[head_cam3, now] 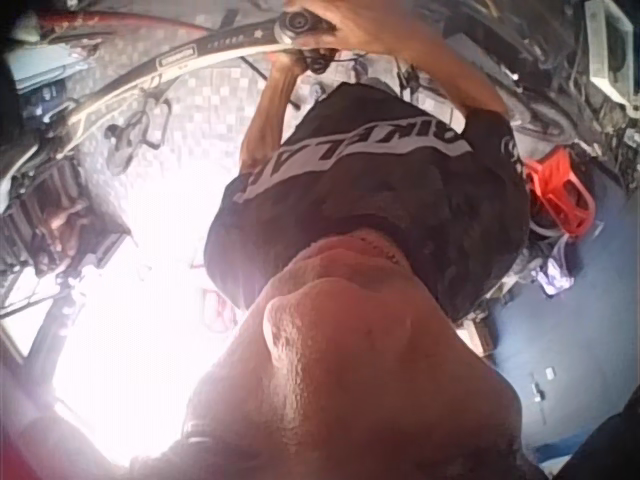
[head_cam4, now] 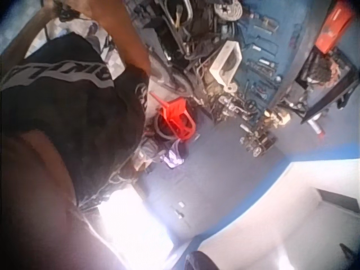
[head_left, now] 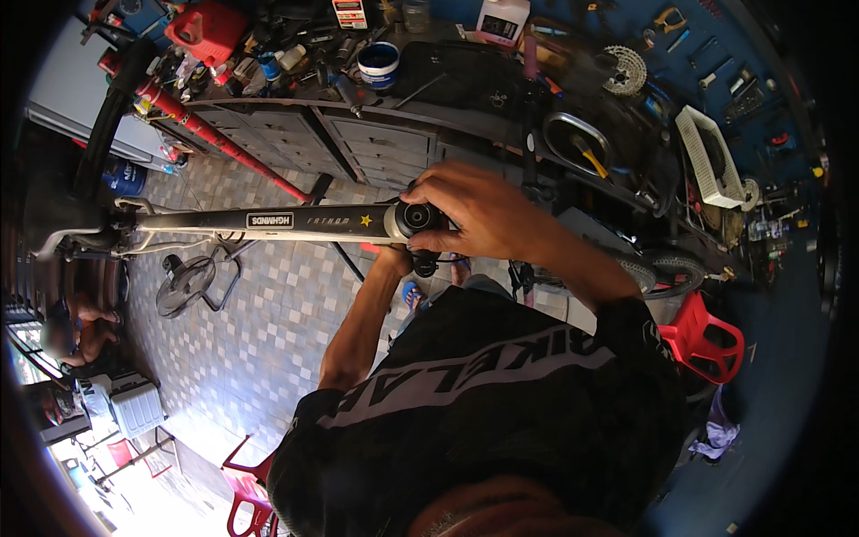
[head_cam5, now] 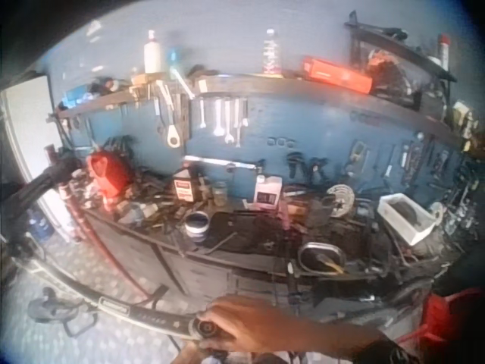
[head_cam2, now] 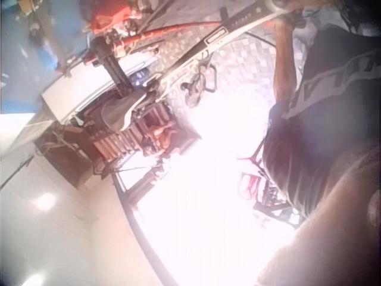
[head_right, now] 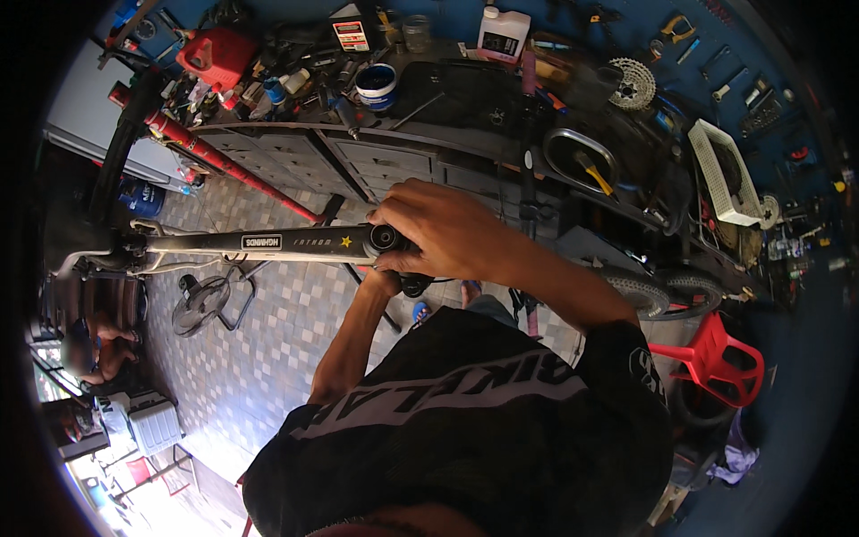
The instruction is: The person assembles a bicycle by attaching the handlebar stem to the frame, inserting the handlebar, and securing it with bolts. They use a screwdriver to tighten components and wipe the handlebar with a cloth.
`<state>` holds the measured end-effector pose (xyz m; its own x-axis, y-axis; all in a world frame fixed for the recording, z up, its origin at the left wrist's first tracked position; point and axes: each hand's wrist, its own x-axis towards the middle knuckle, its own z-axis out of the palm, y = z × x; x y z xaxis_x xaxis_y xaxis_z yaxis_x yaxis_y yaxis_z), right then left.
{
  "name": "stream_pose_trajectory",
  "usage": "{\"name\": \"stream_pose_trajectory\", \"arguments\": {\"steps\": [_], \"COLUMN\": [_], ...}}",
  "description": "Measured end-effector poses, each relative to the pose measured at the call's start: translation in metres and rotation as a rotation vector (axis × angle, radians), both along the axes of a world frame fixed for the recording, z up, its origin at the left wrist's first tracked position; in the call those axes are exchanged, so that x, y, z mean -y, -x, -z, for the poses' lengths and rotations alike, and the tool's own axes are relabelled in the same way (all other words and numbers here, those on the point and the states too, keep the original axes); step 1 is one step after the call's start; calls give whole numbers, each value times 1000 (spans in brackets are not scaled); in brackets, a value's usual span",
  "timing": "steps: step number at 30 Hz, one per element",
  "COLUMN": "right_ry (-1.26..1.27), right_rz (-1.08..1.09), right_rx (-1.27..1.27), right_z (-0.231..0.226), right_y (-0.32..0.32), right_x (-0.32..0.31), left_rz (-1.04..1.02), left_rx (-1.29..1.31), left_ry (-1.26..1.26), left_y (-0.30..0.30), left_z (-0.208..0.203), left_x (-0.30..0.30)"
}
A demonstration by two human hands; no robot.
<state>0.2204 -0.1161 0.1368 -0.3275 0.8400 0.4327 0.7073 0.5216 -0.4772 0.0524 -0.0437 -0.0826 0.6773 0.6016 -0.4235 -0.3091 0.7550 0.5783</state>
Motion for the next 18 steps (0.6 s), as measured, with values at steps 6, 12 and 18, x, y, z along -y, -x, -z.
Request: {"name": "stream_pose_trajectory", "arguments": {"steps": [6,12,18], "right_ry": [13,16,-26], "right_rz": [9,46,116], "right_rx": [-1,-151,-148], "right_z": [15,9,39], "right_y": [5,-3,1], "right_x": [-2,4,3], "left_rz": [18,51,17], "left_rx": [14,115,100], "left_ry": [-62,-66,-61], "left_y": [4,-2,0], "left_z": [-3,-17,-29], "left_x": [2,2,5]}}
